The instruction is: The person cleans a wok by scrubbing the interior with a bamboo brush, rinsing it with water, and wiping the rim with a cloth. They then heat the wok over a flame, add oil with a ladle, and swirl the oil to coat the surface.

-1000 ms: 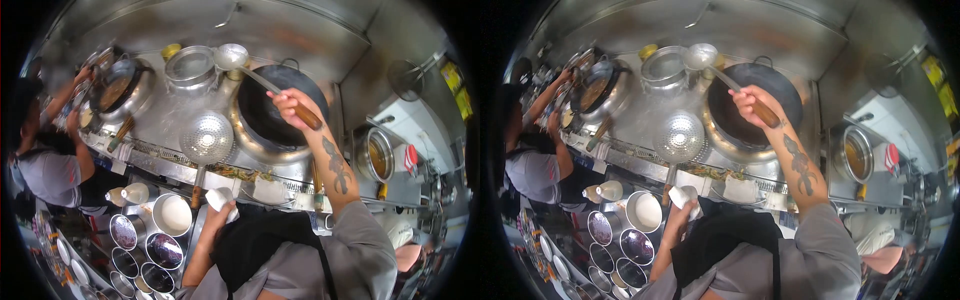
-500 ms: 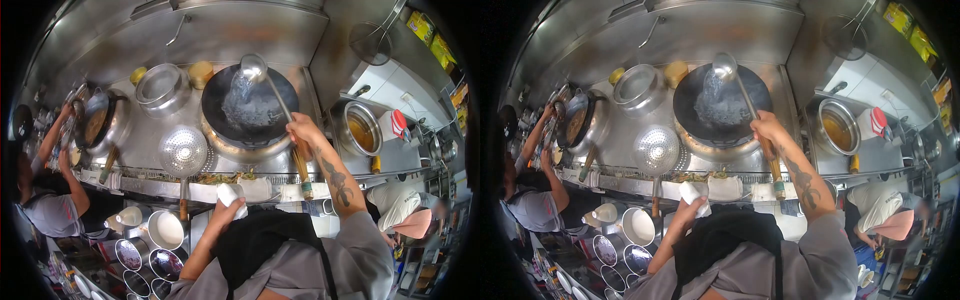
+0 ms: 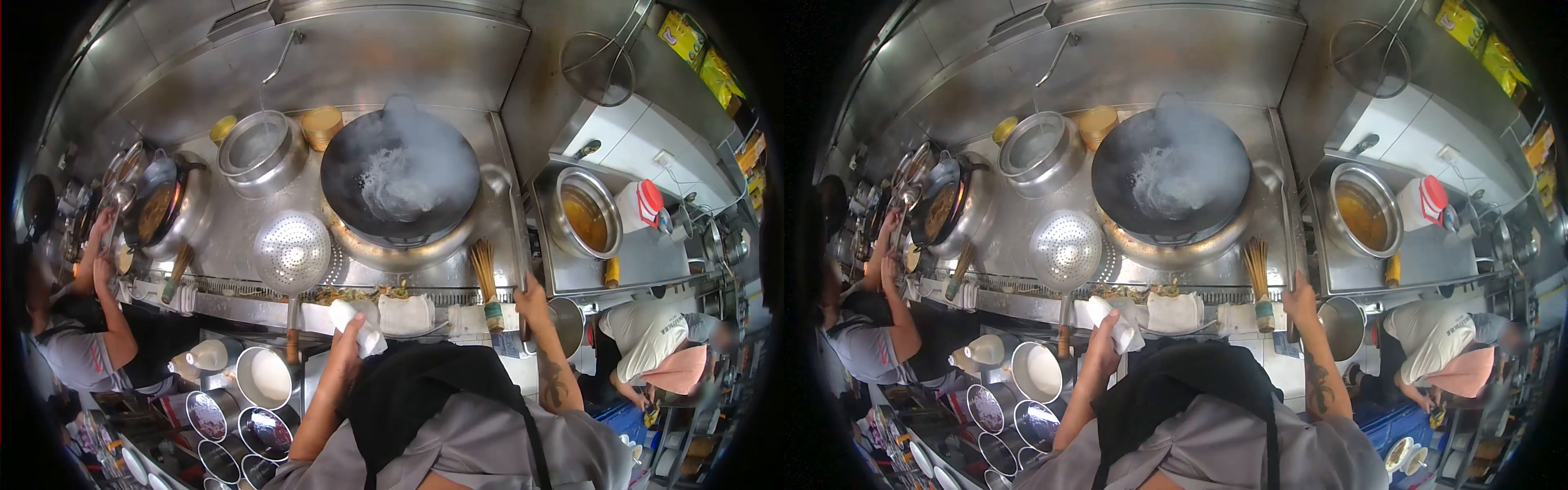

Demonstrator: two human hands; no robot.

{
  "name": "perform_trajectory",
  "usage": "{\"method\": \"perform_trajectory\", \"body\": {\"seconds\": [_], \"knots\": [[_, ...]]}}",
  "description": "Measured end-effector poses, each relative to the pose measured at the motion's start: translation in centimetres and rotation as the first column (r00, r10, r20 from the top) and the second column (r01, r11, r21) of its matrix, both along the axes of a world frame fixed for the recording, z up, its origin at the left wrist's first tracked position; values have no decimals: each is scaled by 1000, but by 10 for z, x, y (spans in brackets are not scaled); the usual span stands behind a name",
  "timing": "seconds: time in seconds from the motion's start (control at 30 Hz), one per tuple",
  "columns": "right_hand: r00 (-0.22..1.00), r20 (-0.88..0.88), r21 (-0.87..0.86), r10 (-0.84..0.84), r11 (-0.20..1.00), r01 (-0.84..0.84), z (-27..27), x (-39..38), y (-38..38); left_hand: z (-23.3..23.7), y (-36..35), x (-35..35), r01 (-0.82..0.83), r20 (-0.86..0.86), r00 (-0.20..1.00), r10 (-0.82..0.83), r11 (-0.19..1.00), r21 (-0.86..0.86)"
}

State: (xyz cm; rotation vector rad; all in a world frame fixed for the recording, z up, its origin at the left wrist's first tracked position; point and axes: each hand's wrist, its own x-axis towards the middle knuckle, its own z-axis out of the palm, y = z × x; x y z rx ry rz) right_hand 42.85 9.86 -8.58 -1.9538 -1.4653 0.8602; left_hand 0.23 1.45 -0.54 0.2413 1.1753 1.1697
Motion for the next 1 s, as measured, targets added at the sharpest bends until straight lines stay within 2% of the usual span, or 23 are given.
{"method": "perform_trajectory", "body": {"seconds": [0.07, 0.1, 0.2, 0.23, 0.37, 0.47, 0.5, 0.6, 0.63, 0.77, 0.8, 0.83, 0.87, 0.9, 0.93, 0.97, 1.0], "knots": [[997, 57, 163, 46, 985, -55, -58, 15, -10, -15, 2, -2, 7, 24, 1000, -7, 1000, 10], [994, 89, 242, 63, 967, -83, -64, 15, -14, -14, 4, 1, 17, 22, 1000, -17, 1000, 14], [947, 321, 169, -11, 985, -46, -77, 11, -27, -9, 4, 10, 51, -8, 999, -51, 999, 13], [971, 237, 111, -41, 994, 15, -73, 6, -29, -7, 5, 14, 64, -36, 997, -64, 998, 12], [975, 220, 0, -36, 999, 37, -86, 8, -32, -1, 4, 23, 105, -75, 992, -104, 994, 10], [880, 472, 39, 51, 996, -79, -78, 6, -27, -7, 6, 26, 62, -96, 993, -61, 998, 5], [900, 433, -40, 55, 998, -42, -63, -2, -20, -7, 5, 25, 66, -97, 993, -66, 998, 0], [864, 486, -13, 134, 989, -146, -56, -29, -10, -12, 5, 23, 60, -103, 993, -60, 998, -5], [869, 452, -189, 200, 974, -126, -55, -38, -5, -19, 6, 23, 43, -111, 993, -42, 999, 4], [811, 469, -320, 349, 923, -212, -80, -44, 3, -23, 3, 22, 33, -108, 994, -29, 999, 42], [954, 209, -289, 217, 945, -152, -85, -34, 8, -22, 3, 20, 21, -117, 993, -15, 998, 53], [995, -74, -279, 68, 956, -87, -88, -22, 12, -21, 2, 18, 6, -125, 992, 2, 998, 64], [933, -349, -293, -85, 956, -23, -93, -14, 16, -21, 0, 15, -12, -132, 991, 21, 997, 72], [866, -454, -416, -212, 909, 4, -28, -24, 18, -20, -3, 11, -32, -129, 991, 41, 997, 75], [736, -607, -373, -300, 925, 70, 12, -26, 9, -19, -5, 5, -49, -128, 990, 59, 996, 78], [785, -555, -294, -275, 948, 125, 10, -13, 19, -17, -5, 0, -64, -127, 989, 75, 994, 84], [795, -557, -293, -239, 953, 81, 28, -4, 29, -12, -5, -2, -87, -123, 988, 95, 994, 68]]}}
